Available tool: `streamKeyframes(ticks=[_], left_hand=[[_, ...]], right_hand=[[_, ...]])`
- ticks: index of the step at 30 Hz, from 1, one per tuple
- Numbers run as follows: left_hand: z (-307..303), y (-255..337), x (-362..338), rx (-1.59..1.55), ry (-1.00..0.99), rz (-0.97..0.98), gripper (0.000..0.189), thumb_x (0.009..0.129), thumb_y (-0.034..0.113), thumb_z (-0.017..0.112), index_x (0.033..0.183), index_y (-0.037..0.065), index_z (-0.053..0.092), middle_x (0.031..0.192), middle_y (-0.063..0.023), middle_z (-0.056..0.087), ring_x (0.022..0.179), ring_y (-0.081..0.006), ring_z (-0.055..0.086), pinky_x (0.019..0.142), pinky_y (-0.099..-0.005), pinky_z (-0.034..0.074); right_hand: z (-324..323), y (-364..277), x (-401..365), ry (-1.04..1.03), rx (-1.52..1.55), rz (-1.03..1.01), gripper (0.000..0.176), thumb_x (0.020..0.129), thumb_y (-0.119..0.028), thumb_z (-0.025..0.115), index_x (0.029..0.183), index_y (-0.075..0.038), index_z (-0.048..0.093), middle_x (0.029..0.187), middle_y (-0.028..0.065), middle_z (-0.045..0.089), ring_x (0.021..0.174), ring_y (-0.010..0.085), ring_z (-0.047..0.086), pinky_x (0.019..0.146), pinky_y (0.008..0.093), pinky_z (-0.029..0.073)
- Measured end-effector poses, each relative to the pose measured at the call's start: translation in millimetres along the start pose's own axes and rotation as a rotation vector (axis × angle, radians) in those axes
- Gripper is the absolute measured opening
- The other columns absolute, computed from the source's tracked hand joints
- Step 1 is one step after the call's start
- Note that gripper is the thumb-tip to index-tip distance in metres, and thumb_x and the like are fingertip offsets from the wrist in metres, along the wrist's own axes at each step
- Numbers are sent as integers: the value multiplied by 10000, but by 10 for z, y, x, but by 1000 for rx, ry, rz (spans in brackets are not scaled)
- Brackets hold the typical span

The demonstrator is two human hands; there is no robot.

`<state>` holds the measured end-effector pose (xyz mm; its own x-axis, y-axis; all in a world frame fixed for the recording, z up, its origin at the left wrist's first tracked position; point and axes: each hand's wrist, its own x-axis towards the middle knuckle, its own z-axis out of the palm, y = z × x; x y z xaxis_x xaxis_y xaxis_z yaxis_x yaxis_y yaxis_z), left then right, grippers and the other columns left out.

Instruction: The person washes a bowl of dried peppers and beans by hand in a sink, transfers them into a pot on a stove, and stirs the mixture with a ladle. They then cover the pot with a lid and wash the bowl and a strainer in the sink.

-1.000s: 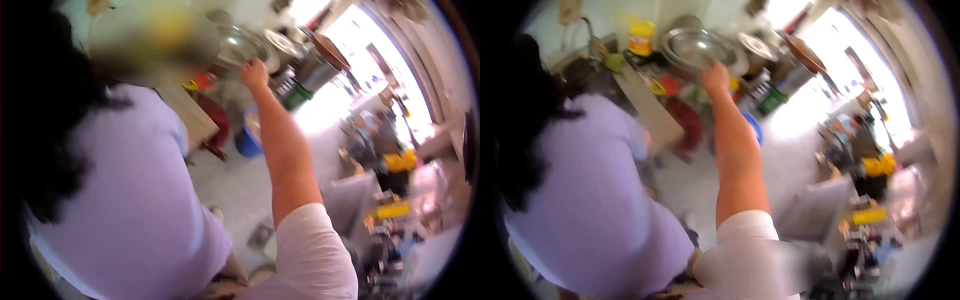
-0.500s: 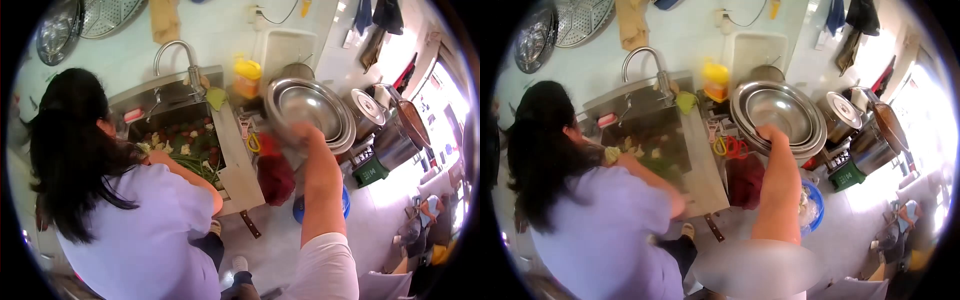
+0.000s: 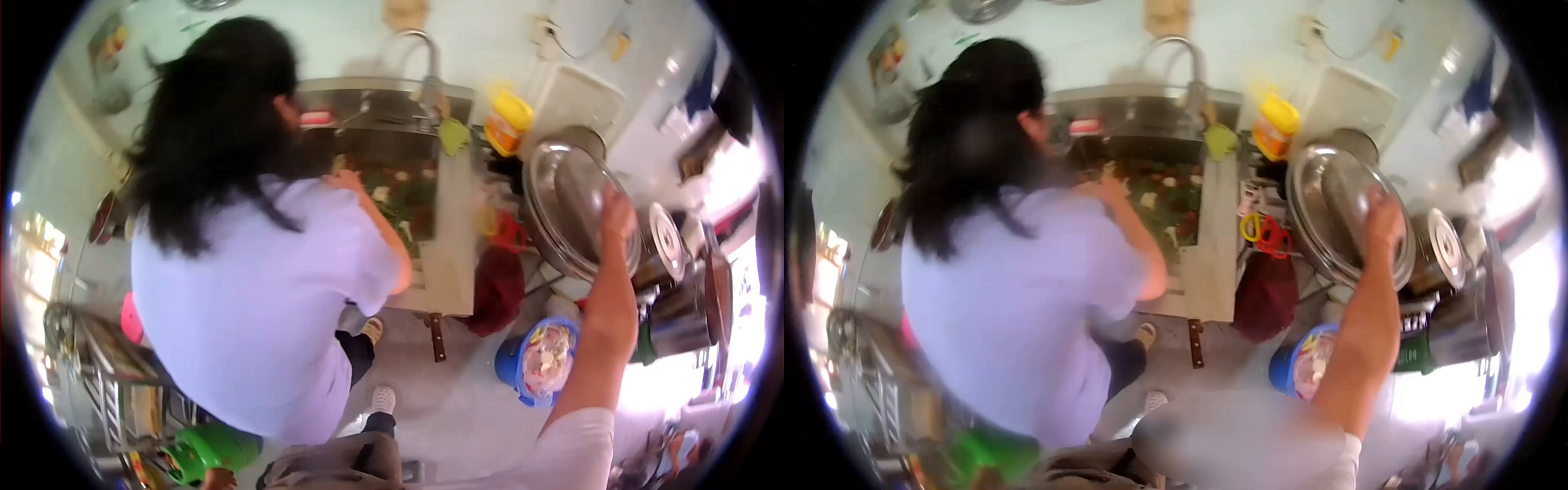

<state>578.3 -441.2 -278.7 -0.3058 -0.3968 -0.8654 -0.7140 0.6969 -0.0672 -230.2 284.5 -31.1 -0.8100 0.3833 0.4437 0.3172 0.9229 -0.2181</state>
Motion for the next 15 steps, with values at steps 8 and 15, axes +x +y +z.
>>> streamKeyframes(ticks=[8, 15], left_hand=[[670, -548, -457, 112, 328, 157, 191, 777, 217, 560, 663, 93, 652, 629, -29, 636, 581, -168, 608, 563, -333, 492], [-44, -309, -639, -824, 281, -131, 229, 764, 221, 597, 822, 22, 695, 692, -94, 659, 625, -194, 630, 625, -329, 514]], right_hand=[[-466, 129, -265, 221, -172, -410, 506, 821, -70, 513, 1302, -215, 457, 1040, 120, 608, 927, 284, 610, 716, 394, 515], [-1439, -2633, -2893, -160, 444, -1138, 382, 823, -157, 530, 1201, -197, 498, 981, 109, 612, 871, 267, 610, 680, 380, 509]])
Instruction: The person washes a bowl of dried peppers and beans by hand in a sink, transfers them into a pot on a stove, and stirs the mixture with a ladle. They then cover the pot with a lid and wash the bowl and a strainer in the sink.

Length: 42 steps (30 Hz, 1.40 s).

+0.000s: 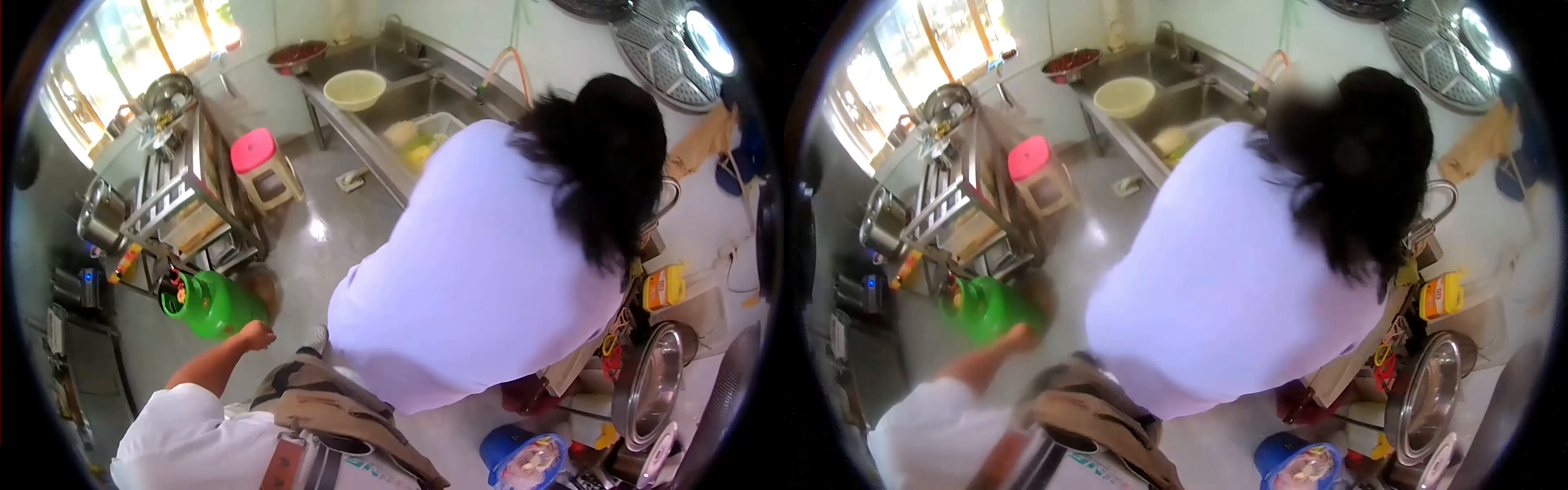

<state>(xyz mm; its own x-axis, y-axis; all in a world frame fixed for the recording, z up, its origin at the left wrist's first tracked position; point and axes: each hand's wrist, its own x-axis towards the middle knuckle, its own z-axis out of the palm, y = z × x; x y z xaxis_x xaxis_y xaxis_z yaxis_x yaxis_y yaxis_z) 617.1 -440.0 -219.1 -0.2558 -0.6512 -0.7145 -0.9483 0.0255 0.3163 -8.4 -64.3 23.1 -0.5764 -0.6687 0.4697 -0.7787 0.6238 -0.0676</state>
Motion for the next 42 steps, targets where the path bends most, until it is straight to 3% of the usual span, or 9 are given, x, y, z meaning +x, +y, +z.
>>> streamKeyframes(ticks=[8, 19, 22, 25, 28, 30, 34, 39, 42], left_hand=[[-656, -391, 1424, -126, -96, 220, 273, 785, 218, 603, 919, -7, 681, 742, -100, 664, 636, -157, 615, 630, -307, 510], [-4162, 922, 559, -1278, -56, 872, 428, 879, 322, 607, 1177, 22, 536, 947, -87, 633, 807, -189, 629, 666, -319, 528], [-5119, 1129, 417, -1498, -242, 1105, 748, 905, 619, 348, 1307, -10, 396, 1185, -243, 543, 1019, -333, 605, 755, -481, 560], [-5755, 1050, 756, -1580, -115, 1082, 712, 888, 599, 412, 1292, 14, 430, 1254, -212, 514, 1117, -353, 537, 830, -517, 509], [-6168, 1036, 1193, -1670, 472, 805, 624, 871, 543, 479, 1253, 50, 512, 1218, -132, 558, 1108, -289, 536, 950, -422, 429], [-6354, 717, 1764, -1708, 229, 651, 635, 814, 514, 520, 1260, 62, 509, 1209, -115, 564, 1085, -284, 545, 917, -403, 448], [-6347, 595, 2545, -1586, 353, 560, 619, 761, 398, 540, 1252, 25, 487, 1201, -140, 553, 1059, -292, 551, 880, -405, 473], [-6672, 1232, 3492, -1687, -186, 607, 663, 724, 345, 552, 1307, 57, 421, 1288, -167, 478, 1112, -322, 506, 883, -433, 457], [-6882, 1378, 4637, -1691, -277, 679, 618, 746, 266, 546, 1318, 83, 402, 1276, -140, 479, 1126, -308, 500, 886, -445, 457]], right_hand=[[1450, -5457, 2303, -224, 245, -789, 272, 825, -256, 550, 1086, -177, 544, 914, 96, 617, 808, 247, 610, 638, 364, 501], [-736, -6625, 3549, 290, 298, -978, 264, 829, -392, 577, 927, -149, 608, 821, 78, 624, 720, 219, 611, 581, 342, 490], [-270, -7058, 3588, 469, 565, -1147, 296, 830, -429, 584, 884, -142, 626, 796, 73, 626, 696, 211, 611, 566, 337, 487], [588, -7524, 3663, 626, 741, -1208, 337, 830, -467, 591, 841, -134, 643, 770, 69, 627, 673, 204, 611, 550, 331, 484], [1403, -7998, 3760, 692, 743, -1092, 473, 704, -476, 718, 490, -159, 440, 544, 9, 448, 485, 176, 466, 422, 289, 315], [2113, -8113, 3840, 928, 854, -1078, 498, 725, -431, 734, 535, -123, 391, 545, -18, 344, 465, 137, 382, 441, 273, 269], [2887, -8286, 4040, 527, 1002, -1006, 448, 758, -420, 722, 624, -114, 423, 592, -10, 399, 511, 163, 434, 480, 292, 296], [3919, -7891, 4719, 361, 914, -101, 690, 824, -393, 633, 1285, 66, 402, 1159, 195, 495, 1059, 338, 491, 908, 401, 377], [4699, -7469, 5101, -133, 1211, 599, 593, 856, -380, 609, 1254, 26, 442, 1170, 176, 507, 1033, 303, 516, 900, 410, 404]])
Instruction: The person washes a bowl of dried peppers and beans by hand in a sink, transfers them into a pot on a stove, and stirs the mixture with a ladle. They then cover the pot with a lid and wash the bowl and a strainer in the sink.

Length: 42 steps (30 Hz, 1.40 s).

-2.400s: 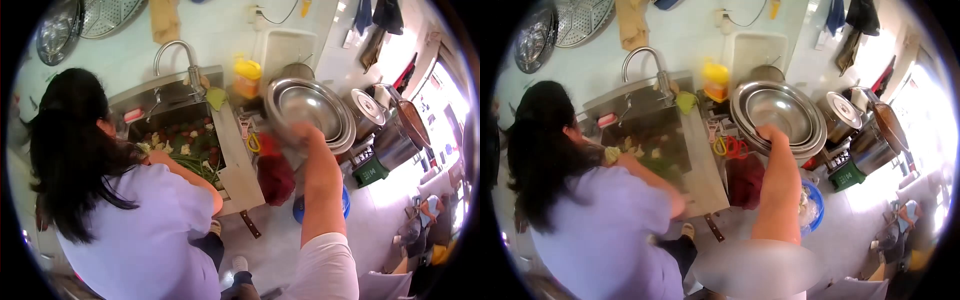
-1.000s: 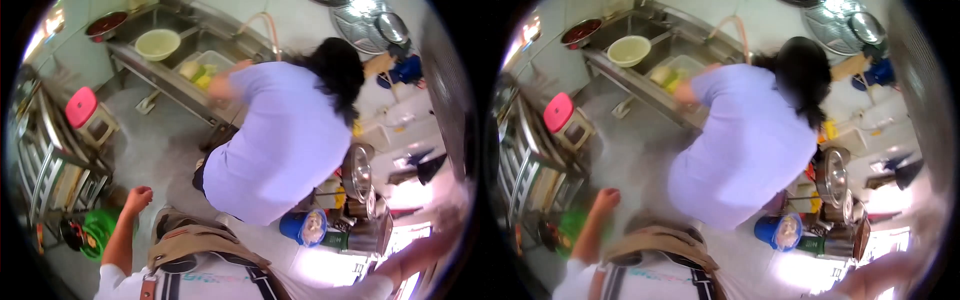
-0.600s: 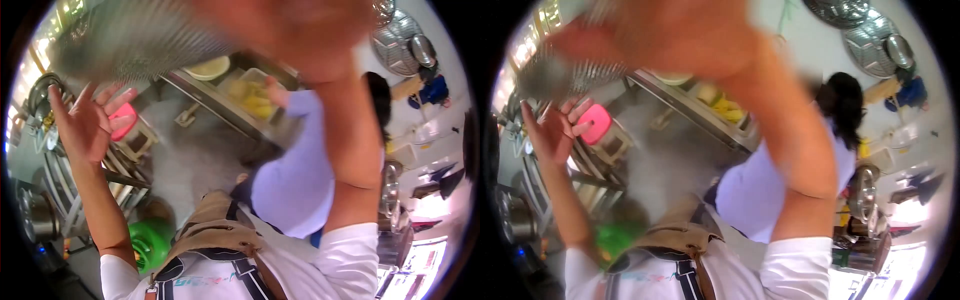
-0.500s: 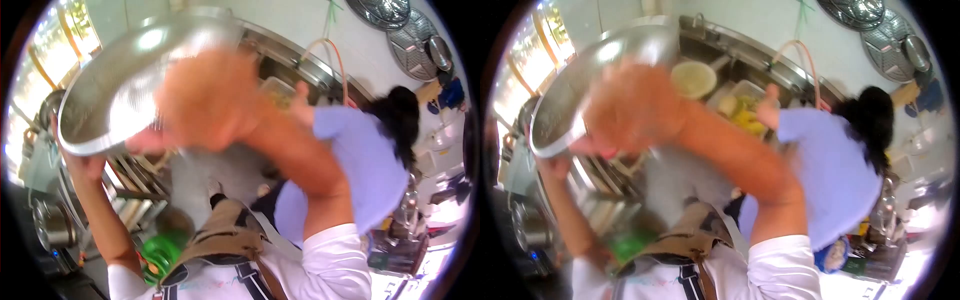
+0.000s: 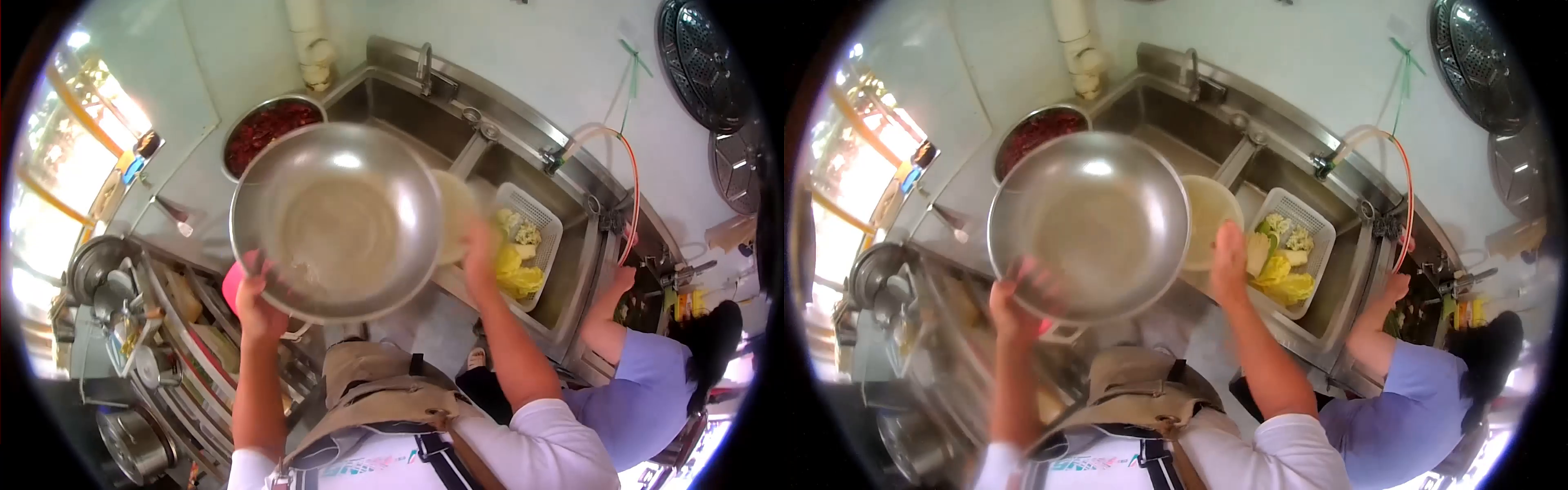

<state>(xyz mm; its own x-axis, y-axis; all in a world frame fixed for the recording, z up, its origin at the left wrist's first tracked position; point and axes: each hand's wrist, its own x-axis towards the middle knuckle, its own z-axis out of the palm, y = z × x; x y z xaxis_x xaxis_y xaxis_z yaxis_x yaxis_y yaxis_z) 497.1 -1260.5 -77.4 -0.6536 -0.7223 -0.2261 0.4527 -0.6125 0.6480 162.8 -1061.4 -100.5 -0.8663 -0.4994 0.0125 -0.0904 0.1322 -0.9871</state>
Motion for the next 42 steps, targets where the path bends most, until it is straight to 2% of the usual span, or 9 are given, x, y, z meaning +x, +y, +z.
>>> streamKeyframes(ticks=[5, 8, 17, 23, 26, 31, 35, 38, 42], left_hand=[[757, 60, 1585, 16, -135, -77, 503, 757, 189, 454, 1230, 18, 454, 1220, -129, 520, 1084, -292, 528, 840, -455, 478], [930, -89, 2332, 27, -106, -214, 453, 748, 173, 431, 1164, 3, 491, 1145, -136, 554, 997, -301, 564, 767, -462, 500], [839, -1054, 3531, -5, 83, -511, 357, 752, 190, 459, 1063, 30, 529, 1044, -132, 573, 939, -336, 574, 736, -503, 500], [309, -1753, 3893, 183, 289, -506, 279, 740, 167, 503, 1004, 76, 511, 1080, -126, 530, 984, -330, 524, 792, -557, 462], [313, -1976, 4083, 299, 418, -494, 238, 735, 148, 518, 961, 75, 495, 1030, -117, 516, 949, -309, 512, 796, -556, 457], [-451, -2556, 4524, 253, 474, -643, 256, 731, 86, 530, 984, 49, 521, 959, -134, 555, 848, -327, 554, 777, -586, 468], [-1614, -3097, 4435, 862, -201, -231, 223, 724, 84, 636, 929, 16, 578, 961, -128, 606, 814, -314, 597, 808, -471, 499], [-691, -2369, 4116, 531, 380, -607, 254, 770, 129, 646, 987, 6, 596, 1012, -115, 612, 848, -262, 603, 793, -407, 503], [240, -968, 3376, 680, 29, -633, 308, 832, 190, 659, 1065, -7, 620, 1080, -98, 620, 894, -191, 611, 773, -321, 508]], right_hand=[[-333, 1522, 863, 72, -767, -39, 521, 820, -380, 634, 1050, 79, 543, 884, 185, 584, 809, 255, 584, 701, 368, 468], [-81, 1302, 772, -78, -204, 702, 245, 836, -251, 607, 788, -10, 601, 647, 80, 562, 568, 171, 527, 497, 326, 411], [-1068, 1130, 335, 891, 87, 728, 165, 759, -135, 551, 663, -10, 503, 483, 64, 426, 354, 166, 405, 321, 316, 289], [-1649, 2308, 1331, 1118, 589, 720, 63, 803, -84, 551, 826, -34, 519, 674, 115, 549, 565, 190, 530, 451, 308, 423], [-1059, 1891, 1742, 1100, 557, 742, 214, 818, -110, 539, 1004, -6, 522, 886, 127, 606, 672, 198, 553, 515, 330, 433], [396, 1169, 2015, 382, 302, 439, 208, 861, -110, 565, 1040, -8, 536, 857, 95, 622, 600, 147, 569, 528, 271, 481], [1282, 1256, 2397, -21, 211, 467, 227, 845, -100, 573, 1047, 2, 555, 835, 108, 633, 630, 167, 602, 547, 285, 491], [1779, 1906, 2579, -171, -385, 299, 321, 767, -156, 639, 1023, 27, 581, 892, 151, 636, 802, 247, 623, 715, 364, 499], [2046, 2642, 2752, -220, -421, 501, 464, 777, -200, 639, 1128, 81, 523, 1093, 245, 598, 1009, 337, 585, 877, 387, 441]])
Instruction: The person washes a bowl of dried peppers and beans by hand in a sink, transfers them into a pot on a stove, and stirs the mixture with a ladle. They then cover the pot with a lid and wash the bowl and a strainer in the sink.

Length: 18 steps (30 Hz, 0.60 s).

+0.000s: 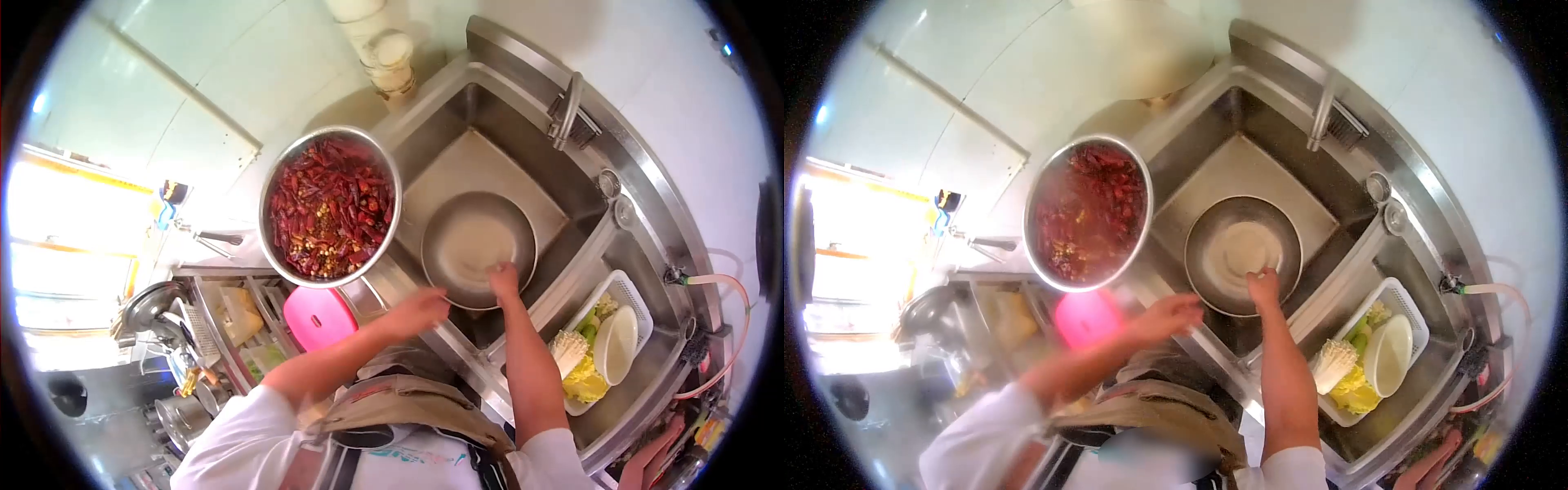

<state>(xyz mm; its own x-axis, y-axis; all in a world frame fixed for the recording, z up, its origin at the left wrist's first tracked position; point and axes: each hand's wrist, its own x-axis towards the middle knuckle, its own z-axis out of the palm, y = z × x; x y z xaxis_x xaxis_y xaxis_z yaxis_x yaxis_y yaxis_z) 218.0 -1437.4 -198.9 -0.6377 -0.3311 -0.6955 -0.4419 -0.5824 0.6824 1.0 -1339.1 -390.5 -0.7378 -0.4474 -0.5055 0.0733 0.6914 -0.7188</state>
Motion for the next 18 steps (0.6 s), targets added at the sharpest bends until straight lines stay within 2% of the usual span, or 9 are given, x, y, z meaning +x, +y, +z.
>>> streamKeyframes(ticks=[2, 3, 6, 8, 9, 10, 12, 15, 18], left_hand=[[-397, 379, -710, 38, -13, -31, 267, 893, 208, 603, 1042, -12, 625, 923, -88, 654, 826, -176, 635, 723, -295, 518], [-657, 599, -990, 65, 144, 150, 207, 882, 179, 606, 987, 4, 638, 813, -74, 655, 758, -163, 637, 677, -290, 521], [-1776, 800, -1216, 309, 1037, 494, 123, 858, 94, 568, 890, -3, 636, 720, -35, 604, 612, -97, 518, 563, -251, 438], [-2769, 702, -1083, 517, 1342, 570, 212, 858, 118, 576, 980, -52, 613, 809, -61, 616, 724, -129, 549, 668, -276, 462], [-3033, 757, -982, 585, 1376, 412, 305, 859, 179, 587, 1025, -78, 591, 861, -80, 622, 772, -154, 557, 727, -297, 461], [-3468, 614, -806, 511, 1302, 306, 353, 852, 248, 602, 1005, -70, 608, 815, -85, 613, 758, -163, 552, 712, -306, 456], [-3423, 788, -546, 300, 1038, 277, 362, 841, 278, 619, 937, -71, 614, 734, -85, 587, 709, -159, 522, 662, -315, 442], [-3264, 856, -368, 474, 1111, 305, 324, 847, 246, 603, 853, -77, 577, 642, -81, 531, 623, -140, 441, 591, -332, 401], [-3134, 908, -347, 291, 1167, 418, 297, 844, 220, 594, 858, -75, 567, 654, -101, 517, 646, -144, 441, 612, -322, 406]], right_hand=[[101, 187, 216, 49, 87, 52, 449, 781, -199, 649, 1117, 78, 536, 1081, 229, 604, 1003, 319, 586, 875, 382, 445], [129, 237, 325, 116, 122, 44, 429, 785, -196, 656, 1106, 68, 551, 1062, 209, 612, 983, 297, 590, 862, 371, 453], [110, 229, 556, 283, 78, -49, 403, 803, -180, 663, 1109, 59, 557, 1060, 189, 615, 961, 265, 591, 853, 360, 461], [140, -767, 197, 363, 168, -341, 386, 822, -186, 643, 1119, 41, 543, 1087, 195, 594, 1016, 300, 568, 894, 371, 434], [164, -1712, -362, 327, 141, -551, 338, 828, -161, 641, 1102, 16, 555, 1082, 164, 587, 1028, 279, 554, 899, 363, 427], [395, -2157, -602, 184, 230, -821, 360, 793, -146, 671, 1103, 0, 558, 1087, 154, 584, 1037, 290, 542, 911, 376, 422], [670, -3131, -987, -187, -167, -1250, 580, 716, -282, 737, 1192, -31, 524, 1223, 208, 515, 1181, 367, 449, 993, 476, 350], [1351, -3429, -965, -274, -678, -1249, 717, 703, -324, 730, 1308, -62, 449, 1378, 236, 358, 1287, 399, 316, 1034, 576, 263], [1733, -3404, -795, -415, -976, -1161, 730, 716, -298, 710, 1347, -79, 417, 1424, 235, 288, 1313, 408, 265, 1038, 624, 221]])
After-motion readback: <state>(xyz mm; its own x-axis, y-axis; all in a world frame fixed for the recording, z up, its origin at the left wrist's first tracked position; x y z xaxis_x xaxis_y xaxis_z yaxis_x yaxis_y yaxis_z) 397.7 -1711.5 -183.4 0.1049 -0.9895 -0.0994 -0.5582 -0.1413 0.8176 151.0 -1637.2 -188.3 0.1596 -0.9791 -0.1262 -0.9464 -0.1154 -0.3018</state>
